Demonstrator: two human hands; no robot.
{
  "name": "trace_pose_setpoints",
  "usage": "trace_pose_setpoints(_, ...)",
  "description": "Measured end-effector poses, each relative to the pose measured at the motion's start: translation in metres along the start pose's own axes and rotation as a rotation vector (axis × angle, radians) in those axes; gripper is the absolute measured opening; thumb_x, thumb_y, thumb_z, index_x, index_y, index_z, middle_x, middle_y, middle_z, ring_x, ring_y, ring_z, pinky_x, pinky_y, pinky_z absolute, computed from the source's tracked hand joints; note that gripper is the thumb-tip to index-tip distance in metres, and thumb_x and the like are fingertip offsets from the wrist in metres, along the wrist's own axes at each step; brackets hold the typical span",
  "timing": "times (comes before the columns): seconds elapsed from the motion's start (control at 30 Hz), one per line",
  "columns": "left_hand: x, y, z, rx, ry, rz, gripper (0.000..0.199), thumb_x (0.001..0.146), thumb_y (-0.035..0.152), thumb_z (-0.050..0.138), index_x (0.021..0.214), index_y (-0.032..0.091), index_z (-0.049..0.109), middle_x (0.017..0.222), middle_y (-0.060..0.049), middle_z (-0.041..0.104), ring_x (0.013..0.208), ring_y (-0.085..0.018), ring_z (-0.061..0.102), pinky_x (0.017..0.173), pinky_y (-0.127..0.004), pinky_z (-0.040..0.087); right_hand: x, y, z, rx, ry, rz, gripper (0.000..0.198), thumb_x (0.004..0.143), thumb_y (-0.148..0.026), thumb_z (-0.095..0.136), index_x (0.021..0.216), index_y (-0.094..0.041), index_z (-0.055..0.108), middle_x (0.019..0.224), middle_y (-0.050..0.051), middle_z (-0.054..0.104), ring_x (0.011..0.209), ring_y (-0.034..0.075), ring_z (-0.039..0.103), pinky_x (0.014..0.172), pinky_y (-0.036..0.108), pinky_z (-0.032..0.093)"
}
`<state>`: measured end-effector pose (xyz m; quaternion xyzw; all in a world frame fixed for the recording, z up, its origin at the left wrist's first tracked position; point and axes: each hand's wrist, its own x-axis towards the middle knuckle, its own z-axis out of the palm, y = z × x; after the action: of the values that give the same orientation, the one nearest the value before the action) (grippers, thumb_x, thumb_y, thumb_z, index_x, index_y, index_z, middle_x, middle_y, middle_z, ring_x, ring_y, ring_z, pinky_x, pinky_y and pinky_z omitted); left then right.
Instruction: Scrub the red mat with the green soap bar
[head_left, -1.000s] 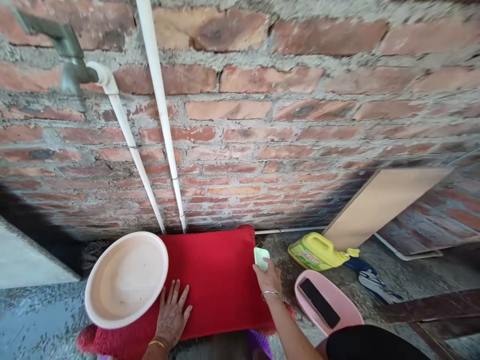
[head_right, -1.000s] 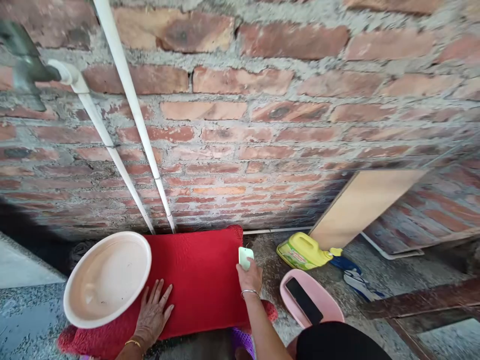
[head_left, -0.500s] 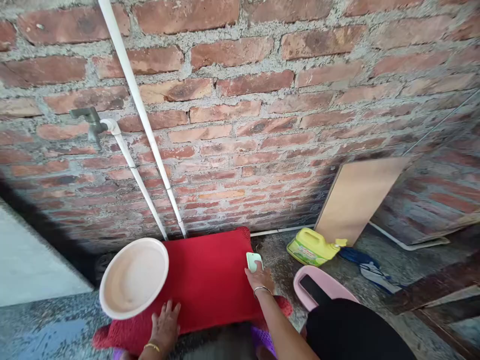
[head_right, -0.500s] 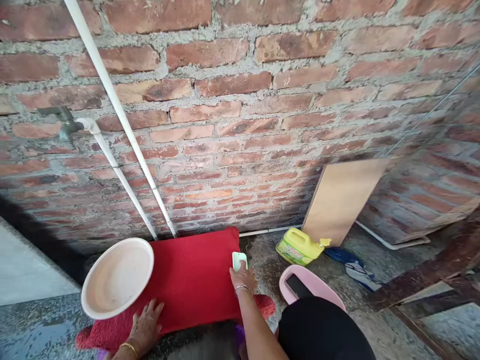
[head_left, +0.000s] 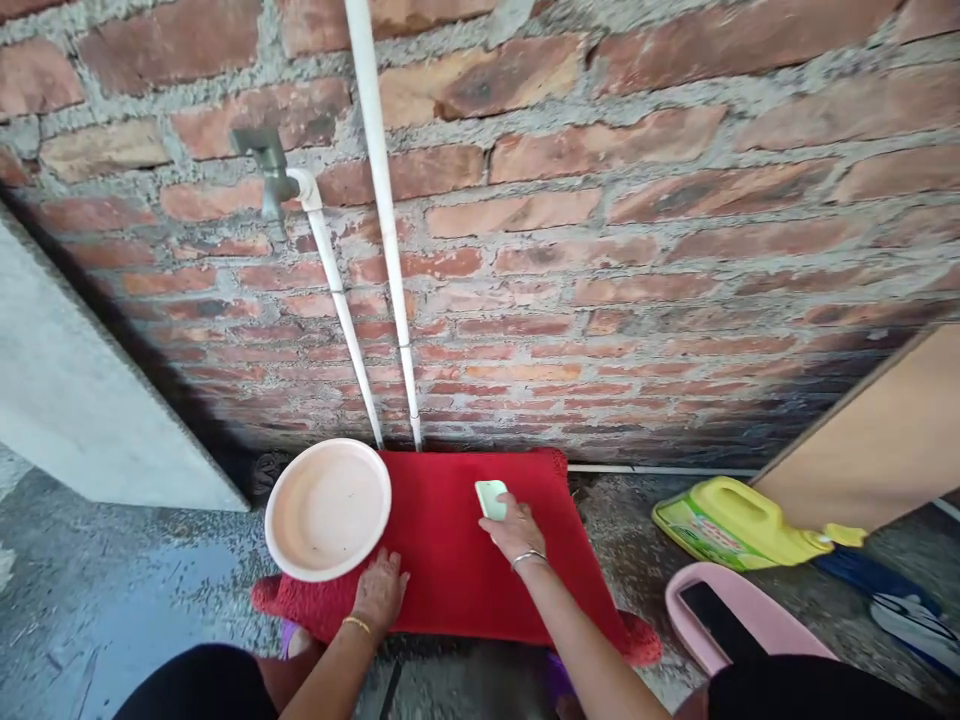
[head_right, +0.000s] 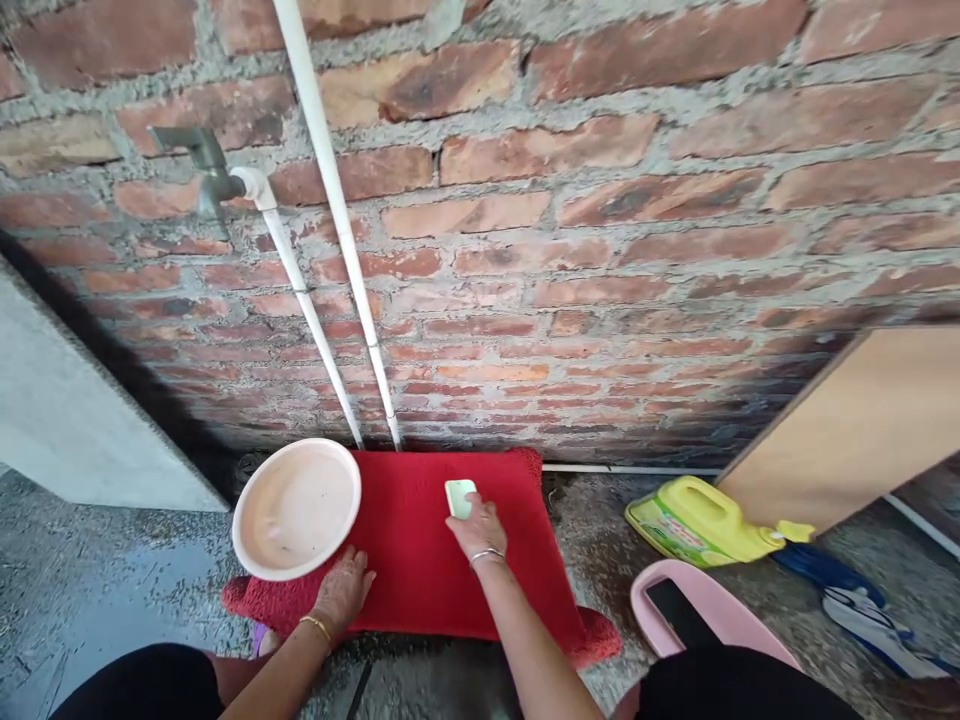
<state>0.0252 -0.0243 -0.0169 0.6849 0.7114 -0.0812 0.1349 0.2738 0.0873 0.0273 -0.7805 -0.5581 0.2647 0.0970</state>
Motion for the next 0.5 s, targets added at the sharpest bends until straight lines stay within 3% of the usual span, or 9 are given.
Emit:
trace_pose_setpoints(0.13, 0.01, 0.004, 0.035, 0.038, 0.381, 0.212, 0.043, 0.092, 0.039, 0.045, 0.13, 0.022, 0.056, 0.137, -0.013, 0.055, 0.126, -0.028, 0.051, 0.104, -0.046, 0.042, -0.01, -0.083, 0.044, -0.04, -0.104, -0.182, 0.049, 0.072, -0.039, 0.065, 0.119, -0.029, 0.056, 0.108, 0.005, 0.055, 0.095, 0.019, 0.061, 0.082, 0.029, 0.044)
trace_pose_setpoints(0.27, 0.016, 0.0, 0.058, 0.062, 0.492, 0.322, 0.051, 0.091, 0.045, 0.047, 0.137, 0.025, 0.049, 0.143, -0.011, 0.049, 0.133, -0.029, 0.042, 0.108, -0.049, 0.037, -0.017, -0.143, 0.075, -0.13, -0.143, -0.308, 0.043, 0.075, -0.036, 0.062, 0.117, -0.027, 0.058, 0.113, 0.008, 0.055, 0.1, 0.022, 0.059, 0.084, 0.032, 0.042)
trace_pose_setpoints(0.37, 0.02, -0.003, 0.064, 0.067, 0.509, 0.316, 0.049, 0.092, 0.044, 0.046, 0.138, 0.026, 0.049, 0.142, -0.01, 0.05, 0.134, -0.028, 0.042, 0.11, -0.049, 0.035, -0.016, -0.157, 0.086, -0.197, -0.187, -0.376, 0.036, 0.078, -0.032, 0.06, 0.114, -0.026, 0.06, 0.116, 0.01, 0.055, 0.103, 0.024, 0.057, 0.085, 0.033, 0.041)
trace_pose_setpoints(0.5, 0.027, -0.002, 0.067, 0.066, 0.57, 0.274, 0.048, 0.092, 0.04, 0.045, 0.138, 0.027, 0.05, 0.143, -0.011, 0.05, 0.135, -0.028, 0.041, 0.11, -0.049, 0.032, -0.003, -0.133, 0.078, -0.234, -0.203, -0.365, 0.047, 0.073, -0.034, 0.065, 0.119, -0.028, 0.057, 0.12, 0.009, 0.053, 0.105, 0.025, 0.055, 0.085, 0.033, 0.04)
